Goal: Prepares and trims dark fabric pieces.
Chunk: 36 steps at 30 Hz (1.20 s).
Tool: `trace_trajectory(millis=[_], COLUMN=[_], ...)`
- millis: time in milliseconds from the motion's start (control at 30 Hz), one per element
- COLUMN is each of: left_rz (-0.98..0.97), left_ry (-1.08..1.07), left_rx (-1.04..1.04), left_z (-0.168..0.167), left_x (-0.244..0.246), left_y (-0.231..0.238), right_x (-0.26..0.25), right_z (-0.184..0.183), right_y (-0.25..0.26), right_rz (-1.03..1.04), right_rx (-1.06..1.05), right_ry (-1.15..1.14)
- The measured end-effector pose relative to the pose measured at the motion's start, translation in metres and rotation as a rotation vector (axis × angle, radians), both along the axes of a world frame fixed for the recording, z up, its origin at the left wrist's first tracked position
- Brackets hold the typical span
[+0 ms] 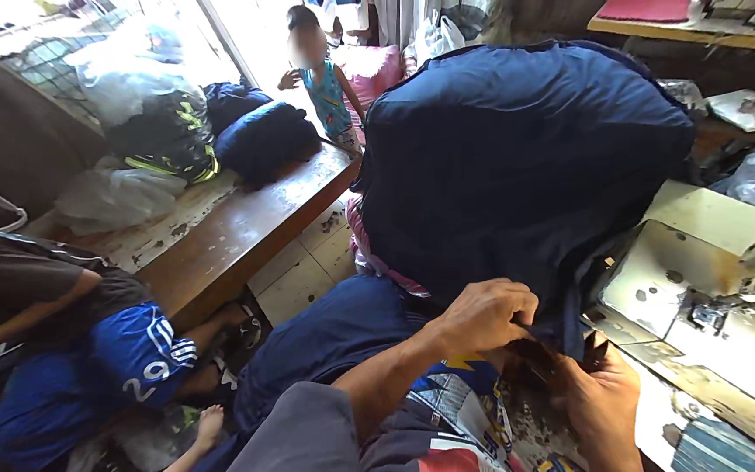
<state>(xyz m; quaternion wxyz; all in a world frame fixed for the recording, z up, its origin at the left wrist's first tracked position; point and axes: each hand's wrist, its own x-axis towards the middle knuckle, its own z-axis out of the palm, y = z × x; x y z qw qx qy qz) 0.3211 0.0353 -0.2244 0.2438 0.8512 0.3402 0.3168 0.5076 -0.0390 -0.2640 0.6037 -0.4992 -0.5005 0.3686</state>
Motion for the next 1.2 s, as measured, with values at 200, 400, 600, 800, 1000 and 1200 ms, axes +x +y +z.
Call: trace_trajectory(millis=[200,400,600,800,1000,1200], left_rz=[0.17,0.126,0.146,0.135,0.075,0.085], left_ry=[-0.123,-0.299,-0.379,-0.44,-0.551,-0.397], left_rx=[0.036,0.051,0.039,0.065,0.002,0.139], left_z=[0.043,0.035,0.049,0.056,0.052,0.045], left_x=[-0.01,0.007,0.002,0.006,0.009,0.015], left_y=[0.002,-0.004,0.003,0.016,0.013,0.014], right_x=[-0.005,-0.025,-0.033,-0.034,-0.029,-0.037], right_z=[-0.001,-0.014,-0.01,-0.004,0.001,-0.008], right_y=[0.002,0.009,0.014,0.017,0.013,0.011], right_rz=[-0.054,-0.108,-0.066,0.077,0.251,-0.008], right_rx=[0.074,0.014,-0.047,-0.086,-0.109,0.12], right_ry=[-0.307,-0.381,-0.272,0.165,0.505,-0.005])
